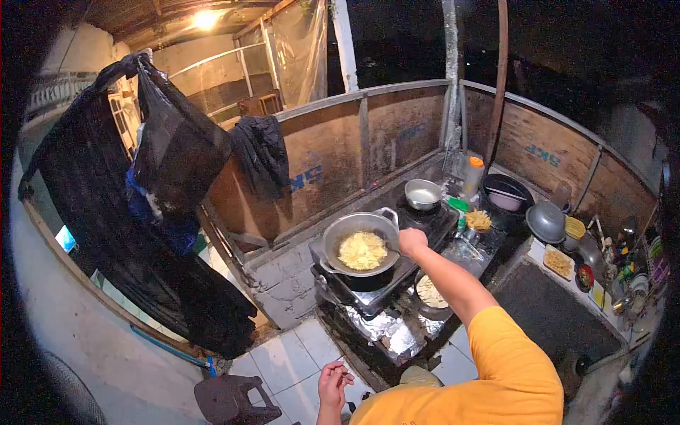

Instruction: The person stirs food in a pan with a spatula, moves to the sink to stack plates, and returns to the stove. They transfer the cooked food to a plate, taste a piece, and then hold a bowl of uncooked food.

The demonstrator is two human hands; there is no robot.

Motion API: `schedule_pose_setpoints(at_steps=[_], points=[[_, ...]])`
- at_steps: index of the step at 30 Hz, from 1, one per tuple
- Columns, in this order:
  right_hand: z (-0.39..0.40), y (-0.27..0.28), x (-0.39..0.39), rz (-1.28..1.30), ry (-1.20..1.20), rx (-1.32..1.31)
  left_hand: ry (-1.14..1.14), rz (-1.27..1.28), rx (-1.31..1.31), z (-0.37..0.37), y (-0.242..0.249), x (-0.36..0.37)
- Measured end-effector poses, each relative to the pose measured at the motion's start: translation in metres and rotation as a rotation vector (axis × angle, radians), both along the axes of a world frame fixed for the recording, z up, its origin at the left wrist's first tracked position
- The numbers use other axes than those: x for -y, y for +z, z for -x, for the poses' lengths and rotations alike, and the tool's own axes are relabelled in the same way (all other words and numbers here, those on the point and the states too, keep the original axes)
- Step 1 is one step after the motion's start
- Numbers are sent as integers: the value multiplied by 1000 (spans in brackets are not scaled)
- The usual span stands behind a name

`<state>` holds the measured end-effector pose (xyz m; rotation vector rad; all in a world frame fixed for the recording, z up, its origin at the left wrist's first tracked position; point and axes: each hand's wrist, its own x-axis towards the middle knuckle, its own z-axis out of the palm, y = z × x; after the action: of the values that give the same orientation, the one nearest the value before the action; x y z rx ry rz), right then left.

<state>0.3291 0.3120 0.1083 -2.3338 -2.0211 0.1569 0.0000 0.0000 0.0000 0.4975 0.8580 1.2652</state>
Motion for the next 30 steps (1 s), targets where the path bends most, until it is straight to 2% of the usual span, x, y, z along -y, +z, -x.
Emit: schedule_pose_setpoints(at_steps=[5, 7, 10, 13, 15, 17, 19, 20, 21, 23, 27, 30], points=[[-11, -75, -31, -88, -169, -290, 50, 7, 5, 8, -2, 0], [-13, -73, -26, -52, -120, -283, 62, 2, 2, 8, 0, 5], [-16, -68, -18, -115, -198, -394, 65, -11, -6, 12, -2, 9], [-22, -51, -9, -130, -85, -274, 62, -14, 5, 11, -3, 9], [-23, -40, -1, -110, 90, -105, 61, -11, 14, 8, -4, 7], [-24, -33, 11, -118, 107, -37, 38, 1, 18, 4, -4, 4], [-26, -21, 26, -147, 272, 114, 15, 4, 9, -1, 2, 2], [-33, -30, 28, -255, 378, 174, -1, 8, -2, -3, 3, 2], [-33, -27, 35, -256, 371, 175, -7, 7, -1, -4, 3, 1], [-31, -12, 55, -421, 441, 142, -36, 4, 6, -6, 1, -1], [-36, 18, 83, -410, 414, 138, -34, 10, 18, -5, -4, -3], [-40, 36, 98, -422, 380, 247, -32, -8, 13, -4, -2, -2]])
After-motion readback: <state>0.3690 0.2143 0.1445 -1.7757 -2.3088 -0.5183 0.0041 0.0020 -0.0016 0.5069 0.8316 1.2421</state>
